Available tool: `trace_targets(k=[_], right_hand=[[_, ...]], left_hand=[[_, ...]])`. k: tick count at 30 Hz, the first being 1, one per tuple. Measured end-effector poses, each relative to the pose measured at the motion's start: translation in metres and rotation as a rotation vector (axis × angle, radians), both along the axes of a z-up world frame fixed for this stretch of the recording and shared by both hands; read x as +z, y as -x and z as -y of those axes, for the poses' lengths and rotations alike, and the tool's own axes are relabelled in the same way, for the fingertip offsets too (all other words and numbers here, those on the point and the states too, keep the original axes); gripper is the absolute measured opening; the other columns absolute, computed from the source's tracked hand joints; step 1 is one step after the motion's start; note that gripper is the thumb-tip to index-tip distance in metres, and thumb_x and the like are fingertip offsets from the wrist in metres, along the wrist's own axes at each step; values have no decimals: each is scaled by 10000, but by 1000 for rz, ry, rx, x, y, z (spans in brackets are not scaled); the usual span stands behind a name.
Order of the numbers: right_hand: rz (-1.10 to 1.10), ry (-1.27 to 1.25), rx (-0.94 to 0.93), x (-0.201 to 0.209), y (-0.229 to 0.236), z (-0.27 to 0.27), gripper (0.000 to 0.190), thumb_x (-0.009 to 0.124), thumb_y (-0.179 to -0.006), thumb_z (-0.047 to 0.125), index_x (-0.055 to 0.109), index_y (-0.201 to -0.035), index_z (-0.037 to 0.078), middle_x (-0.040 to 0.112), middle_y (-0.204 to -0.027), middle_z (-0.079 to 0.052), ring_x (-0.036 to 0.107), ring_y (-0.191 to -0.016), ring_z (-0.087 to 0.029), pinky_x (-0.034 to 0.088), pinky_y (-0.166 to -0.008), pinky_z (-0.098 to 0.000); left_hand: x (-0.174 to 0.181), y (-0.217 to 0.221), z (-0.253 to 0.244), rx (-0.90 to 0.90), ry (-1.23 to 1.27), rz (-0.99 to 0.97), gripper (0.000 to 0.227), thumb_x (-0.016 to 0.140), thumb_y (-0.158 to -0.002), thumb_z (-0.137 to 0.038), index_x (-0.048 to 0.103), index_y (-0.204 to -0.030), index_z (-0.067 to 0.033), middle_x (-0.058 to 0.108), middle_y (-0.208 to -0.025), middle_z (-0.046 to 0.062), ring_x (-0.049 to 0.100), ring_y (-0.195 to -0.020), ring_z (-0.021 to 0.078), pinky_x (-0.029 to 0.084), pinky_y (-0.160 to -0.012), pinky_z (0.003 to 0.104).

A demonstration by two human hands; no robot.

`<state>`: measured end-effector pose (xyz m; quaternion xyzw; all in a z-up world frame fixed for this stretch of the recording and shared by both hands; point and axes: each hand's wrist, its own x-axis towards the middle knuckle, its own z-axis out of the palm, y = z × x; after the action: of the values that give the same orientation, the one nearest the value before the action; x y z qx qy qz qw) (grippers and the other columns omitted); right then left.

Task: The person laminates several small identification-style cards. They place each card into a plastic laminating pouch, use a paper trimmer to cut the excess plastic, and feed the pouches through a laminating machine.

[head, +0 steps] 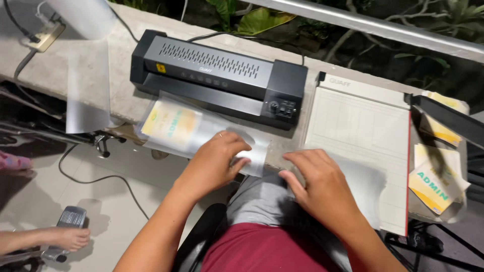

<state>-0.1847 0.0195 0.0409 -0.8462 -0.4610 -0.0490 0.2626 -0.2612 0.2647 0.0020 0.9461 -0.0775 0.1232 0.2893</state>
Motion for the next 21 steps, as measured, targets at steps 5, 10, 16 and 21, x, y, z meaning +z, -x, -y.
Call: trace_targets(k=[5, 10, 16, 21], right_hand=[[-23, 102, 37, -16, 9, -26, 293, 706, -918, 246, 696, -1174, 103, 718, -1094, -50, 620, -997, -291, 499, -850, -418], [-27, 191, 45, -28, 12, -35, 302, 707, -911, 253, 695, -1176, 109, 716, -1086, -50, 615, -976, -286, 496, -848, -429], [-6, 199, 70, -41, 14, -45, 319, 722, -870, 213, 696, -1170, 108, 718, -1105, -57, 598, -981, -310, 480, -832, -442], [-18, 296, -28, -44, 17, -62, 135, 646, -953, 149, 768, -1011, 153, 729, -1017, -61, 665, -998, -240, 510, -781, -337]], left_hand=[[-27, 13, -8, -99, -47, -100, 342, 789, -836, -217, 714, -1129, -57, 662, -1168, 135, 594, -1104, 366, 490, -882, 489], [-35, 13, -12, -144, -83, -18, 168, 664, -927, -179, 709, -795, -86, 727, -986, 67, 618, -887, 348, 480, -756, 469], [-38, 14, -14, -128, 68, 94, 115, 713, -926, -162, 698, -838, -90, 711, -870, 30, 633, -775, 293, 472, -745, 397], [-32, 16, -15, -33, 248, 96, 31, 733, -868, -155, 759, -857, -143, 756, -903, 44, 712, -902, 286, 576, -777, 382]])
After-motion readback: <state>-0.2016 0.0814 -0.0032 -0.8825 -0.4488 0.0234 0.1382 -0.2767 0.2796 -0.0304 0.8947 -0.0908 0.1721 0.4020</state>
